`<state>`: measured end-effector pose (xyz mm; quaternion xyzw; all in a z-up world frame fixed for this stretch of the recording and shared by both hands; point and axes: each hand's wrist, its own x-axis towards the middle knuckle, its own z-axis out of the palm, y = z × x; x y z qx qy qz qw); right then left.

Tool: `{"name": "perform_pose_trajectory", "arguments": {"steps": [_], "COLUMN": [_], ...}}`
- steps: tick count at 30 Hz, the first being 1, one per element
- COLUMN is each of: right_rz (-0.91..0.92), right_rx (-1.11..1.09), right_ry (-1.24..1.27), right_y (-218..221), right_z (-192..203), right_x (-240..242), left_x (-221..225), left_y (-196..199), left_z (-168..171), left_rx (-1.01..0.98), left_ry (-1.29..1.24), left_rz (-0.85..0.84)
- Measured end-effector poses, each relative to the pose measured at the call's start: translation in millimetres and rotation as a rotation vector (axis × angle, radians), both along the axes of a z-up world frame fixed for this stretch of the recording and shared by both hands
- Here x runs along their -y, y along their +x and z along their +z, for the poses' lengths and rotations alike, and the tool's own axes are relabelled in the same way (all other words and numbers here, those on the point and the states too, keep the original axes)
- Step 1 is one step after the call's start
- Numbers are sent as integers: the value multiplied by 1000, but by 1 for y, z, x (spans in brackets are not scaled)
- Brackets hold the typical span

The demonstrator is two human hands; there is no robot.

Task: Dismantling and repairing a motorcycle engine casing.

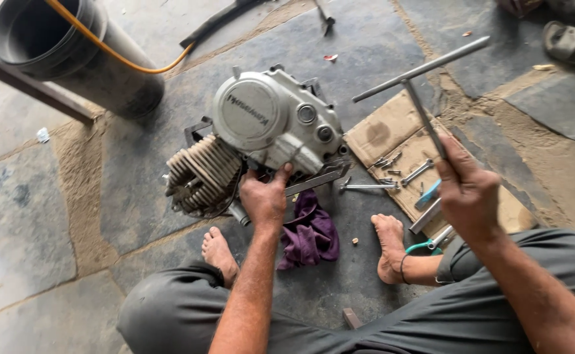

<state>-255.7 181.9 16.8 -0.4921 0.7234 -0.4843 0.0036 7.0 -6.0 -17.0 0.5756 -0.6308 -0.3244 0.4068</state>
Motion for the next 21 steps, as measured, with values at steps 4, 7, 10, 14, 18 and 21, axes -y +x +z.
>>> {"name": "perform_pose_trajectory", "arguments": {"steps": [4, 7, 10, 14, 18, 21], "right_rz": [4, 39, 12, 29, 28, 28], "right_rx": [-38, -221, -317, -331, -352, -349], "right_ry": [6, 34, 154, 82, 223, 219], "right_y": [0, 0, 5, 5, 7, 4], "right_z": [-7, -1, 2, 8, 13, 12], "right_x": [4, 11, 13, 14, 15, 14], "left_x": [-1, 0, -1, 0, 0, 4], "left_y": [-1, 0, 1, 1, 2, -2], "left_z": [4, 2, 4, 3, -1, 0], "left_rx": [-70, -52, -83, -67, -64, -110], "left_ry": [7, 67, 49, 15, 39, 42], "left_rz": [7, 13, -2, 2, -7, -24]}}
